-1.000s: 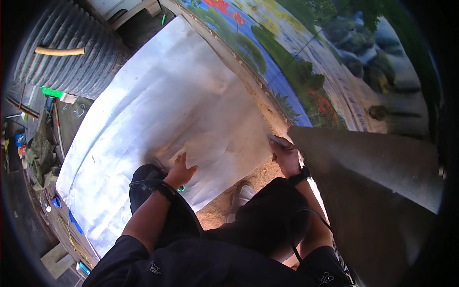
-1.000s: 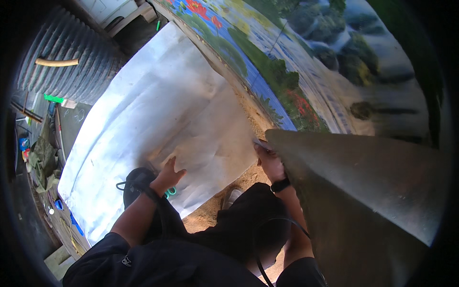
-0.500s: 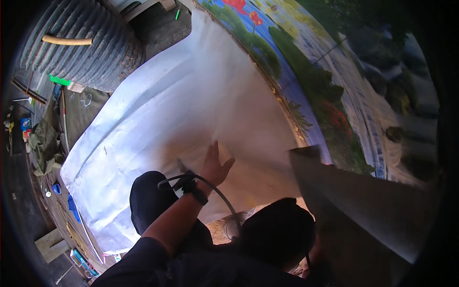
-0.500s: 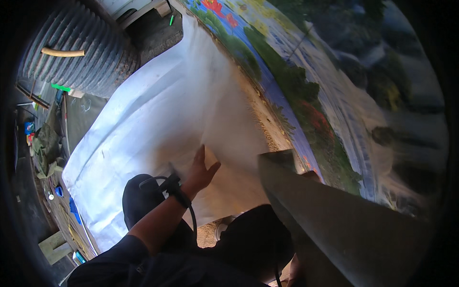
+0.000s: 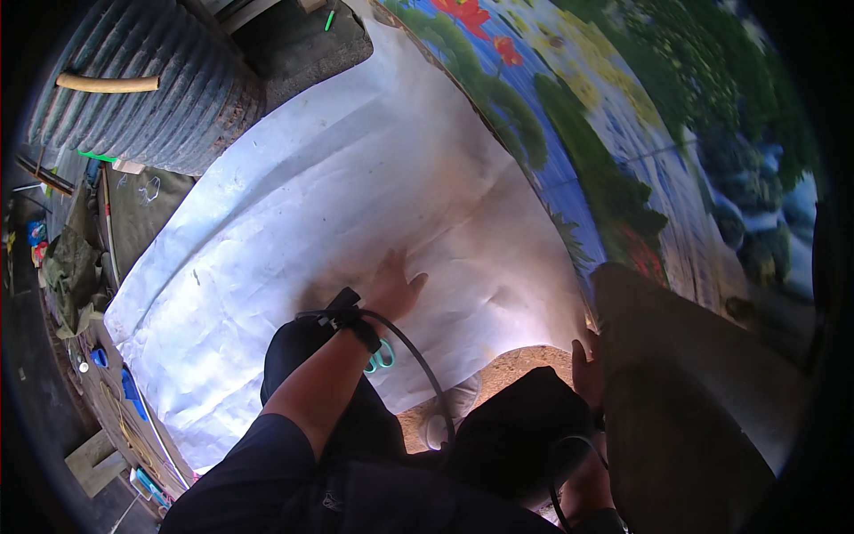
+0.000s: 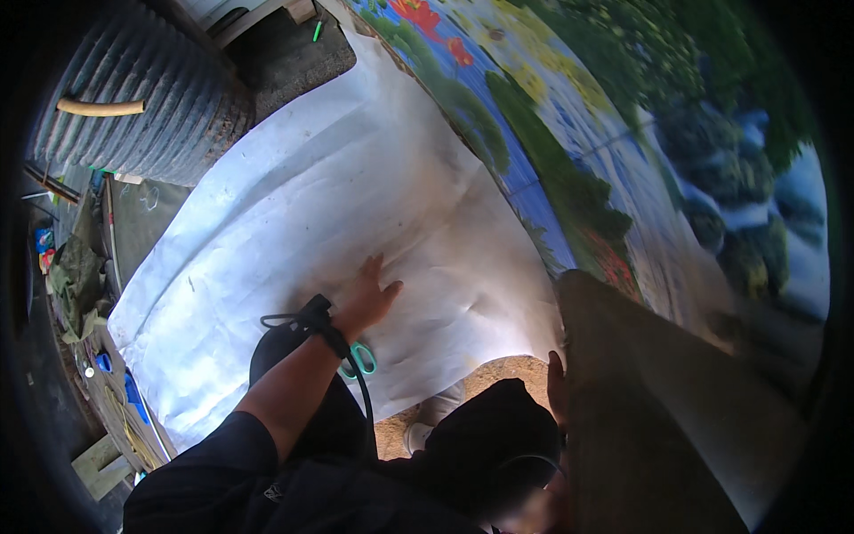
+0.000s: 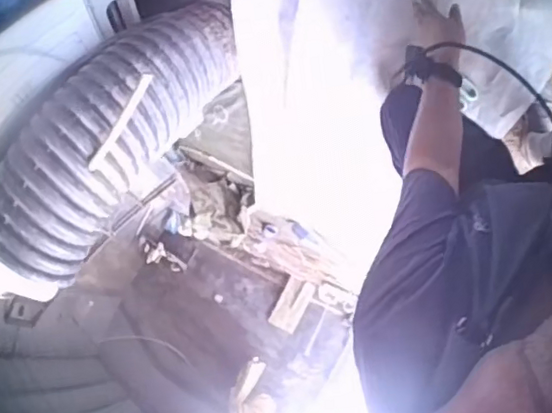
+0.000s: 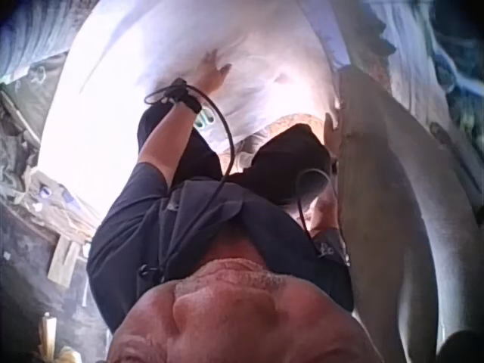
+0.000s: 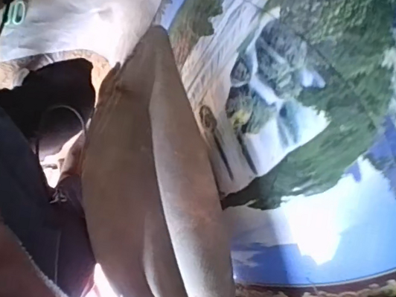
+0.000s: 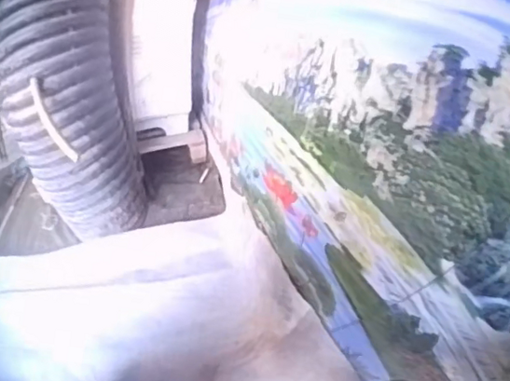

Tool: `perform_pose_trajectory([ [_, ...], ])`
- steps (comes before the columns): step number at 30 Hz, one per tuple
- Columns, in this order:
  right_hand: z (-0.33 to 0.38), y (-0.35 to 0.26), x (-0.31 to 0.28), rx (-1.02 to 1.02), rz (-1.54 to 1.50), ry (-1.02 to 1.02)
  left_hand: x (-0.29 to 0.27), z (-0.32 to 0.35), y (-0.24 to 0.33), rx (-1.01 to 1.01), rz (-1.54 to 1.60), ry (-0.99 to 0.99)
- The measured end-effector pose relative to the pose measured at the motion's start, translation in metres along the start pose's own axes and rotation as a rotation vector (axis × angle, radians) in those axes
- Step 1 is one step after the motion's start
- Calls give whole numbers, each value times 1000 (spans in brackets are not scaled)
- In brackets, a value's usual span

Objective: Cut a piece of white insulation or plastic sheeting using scissors.

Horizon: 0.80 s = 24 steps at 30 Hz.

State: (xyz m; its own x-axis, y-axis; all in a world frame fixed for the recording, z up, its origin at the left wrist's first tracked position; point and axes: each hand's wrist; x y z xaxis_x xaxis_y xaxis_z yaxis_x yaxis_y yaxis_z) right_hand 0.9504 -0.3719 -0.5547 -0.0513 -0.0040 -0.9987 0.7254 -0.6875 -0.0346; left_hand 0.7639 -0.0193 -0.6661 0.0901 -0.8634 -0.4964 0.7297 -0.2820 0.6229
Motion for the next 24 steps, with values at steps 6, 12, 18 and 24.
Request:
perform_pose_trajectory([
  [6,42,34,-5,256,-59,-223,-74,-15,-35,21,-185,207],
  [12,-75,-91,-87,50,-305,-873,-153,-37,-105,-51,-436,335],
  [18,-190,-167,-32,-427,-236,-530,-177,-56,-152,-78,-569,356],
  [24,-305,-248,31,-516,-70,-519,-167,-64,-151,-74,-615,408],
])
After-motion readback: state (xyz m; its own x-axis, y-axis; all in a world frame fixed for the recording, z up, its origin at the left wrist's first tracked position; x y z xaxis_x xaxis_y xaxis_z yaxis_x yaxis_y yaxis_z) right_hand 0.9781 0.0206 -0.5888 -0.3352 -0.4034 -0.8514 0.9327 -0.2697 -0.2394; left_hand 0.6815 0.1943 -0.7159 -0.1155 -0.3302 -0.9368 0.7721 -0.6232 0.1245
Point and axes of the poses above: each hand's wrist, its own z-axis away from the middle knuckle, its own x-axis out of the palm, y = z × x, and after that the axes turned 10 degrees about -y, right-handed
